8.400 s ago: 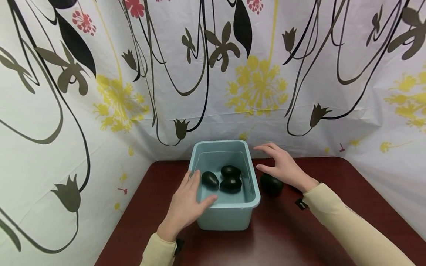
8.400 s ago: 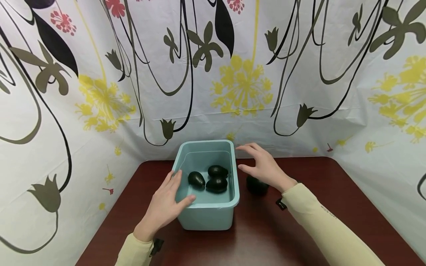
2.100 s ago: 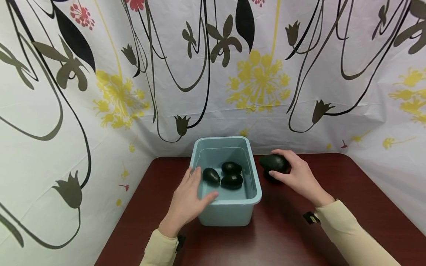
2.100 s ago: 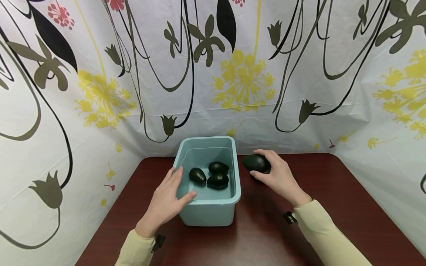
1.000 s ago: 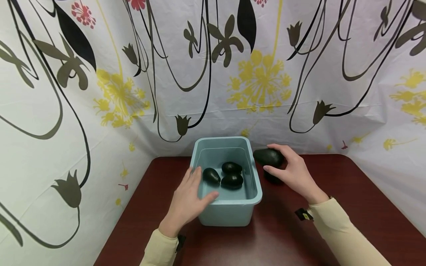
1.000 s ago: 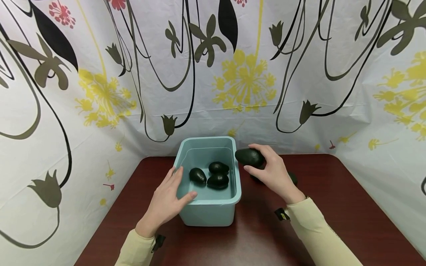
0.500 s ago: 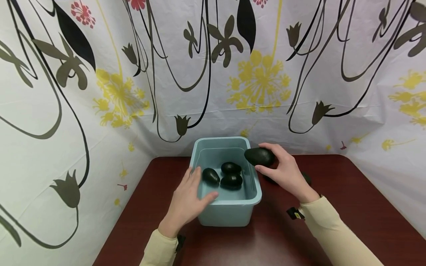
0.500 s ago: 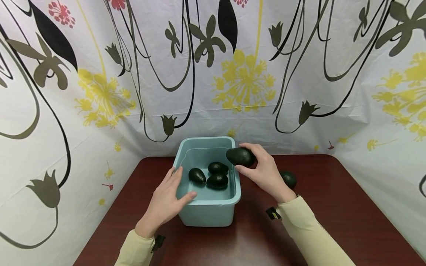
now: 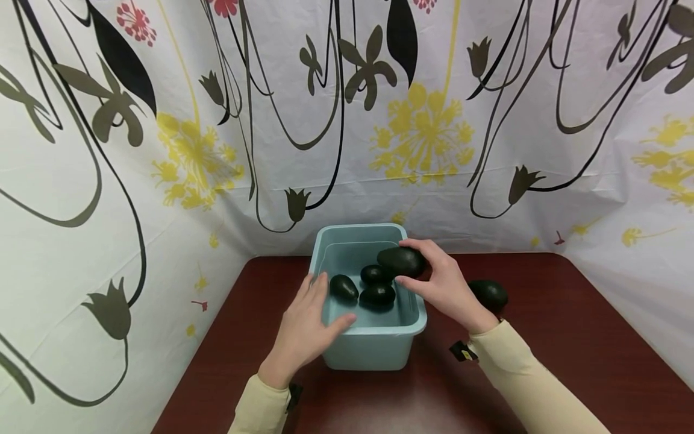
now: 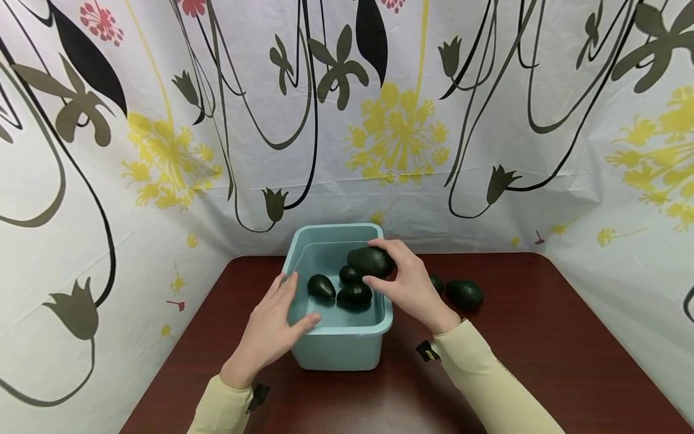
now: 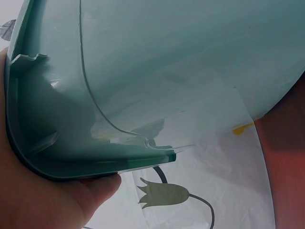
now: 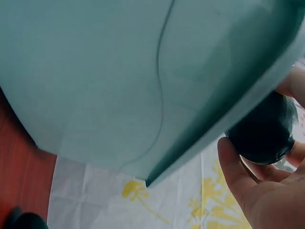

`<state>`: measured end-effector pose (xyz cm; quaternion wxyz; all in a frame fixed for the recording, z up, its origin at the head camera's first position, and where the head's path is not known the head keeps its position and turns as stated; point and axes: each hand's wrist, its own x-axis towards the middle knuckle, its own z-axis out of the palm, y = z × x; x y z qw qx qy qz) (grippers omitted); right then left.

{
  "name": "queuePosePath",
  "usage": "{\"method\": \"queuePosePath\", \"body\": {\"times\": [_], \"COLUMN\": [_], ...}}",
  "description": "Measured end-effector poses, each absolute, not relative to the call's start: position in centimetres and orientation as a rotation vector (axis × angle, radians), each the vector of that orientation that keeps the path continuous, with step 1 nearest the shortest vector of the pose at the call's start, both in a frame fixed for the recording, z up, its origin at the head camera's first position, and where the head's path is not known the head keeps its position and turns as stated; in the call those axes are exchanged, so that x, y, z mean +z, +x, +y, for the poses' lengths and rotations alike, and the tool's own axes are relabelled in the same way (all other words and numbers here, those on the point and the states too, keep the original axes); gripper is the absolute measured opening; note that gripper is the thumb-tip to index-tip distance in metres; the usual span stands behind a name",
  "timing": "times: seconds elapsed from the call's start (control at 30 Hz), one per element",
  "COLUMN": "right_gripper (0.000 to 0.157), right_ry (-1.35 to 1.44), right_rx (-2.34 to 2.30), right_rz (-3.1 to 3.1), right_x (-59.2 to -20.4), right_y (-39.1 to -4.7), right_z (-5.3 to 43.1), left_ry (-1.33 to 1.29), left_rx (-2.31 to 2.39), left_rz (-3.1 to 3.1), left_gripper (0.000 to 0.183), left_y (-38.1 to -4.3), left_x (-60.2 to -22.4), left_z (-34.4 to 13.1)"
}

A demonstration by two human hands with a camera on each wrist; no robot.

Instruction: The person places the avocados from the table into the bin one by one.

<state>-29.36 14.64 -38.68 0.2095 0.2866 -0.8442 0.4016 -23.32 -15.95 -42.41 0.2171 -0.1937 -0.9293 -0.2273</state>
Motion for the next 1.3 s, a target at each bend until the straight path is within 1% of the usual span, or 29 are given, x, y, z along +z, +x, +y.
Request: {"method": "queuePosePath", "body": {"times": [0.23, 0.43, 1.3], "right_gripper": [0.065, 0.067, 0.061], "right_ry": [0.851, 0.912, 0.986], "right_rx": [1.105, 1.127, 0.973], "right_rz": [-2.36, -2.36, -2.582], "right_x": [-39.3, -39.7, -38.5], "right_y": [-29.8, -30.0, -32.3], "right_z": [13.2, 12.3, 10.6], "left_ry": [-0.541, -0.532, -0.524], "left_rx": [-0.623, -0.631, -0.611], "left_rz": [-2.572, -2.578, -2.581], "left_gripper": [0.1, 0.101, 0.102], "left_y": [-23.4, -23.3, -23.4], "left_x": [-42.3, -42.2, -42.2], "left_z": [-15.9, -15.9, -15.8]}}
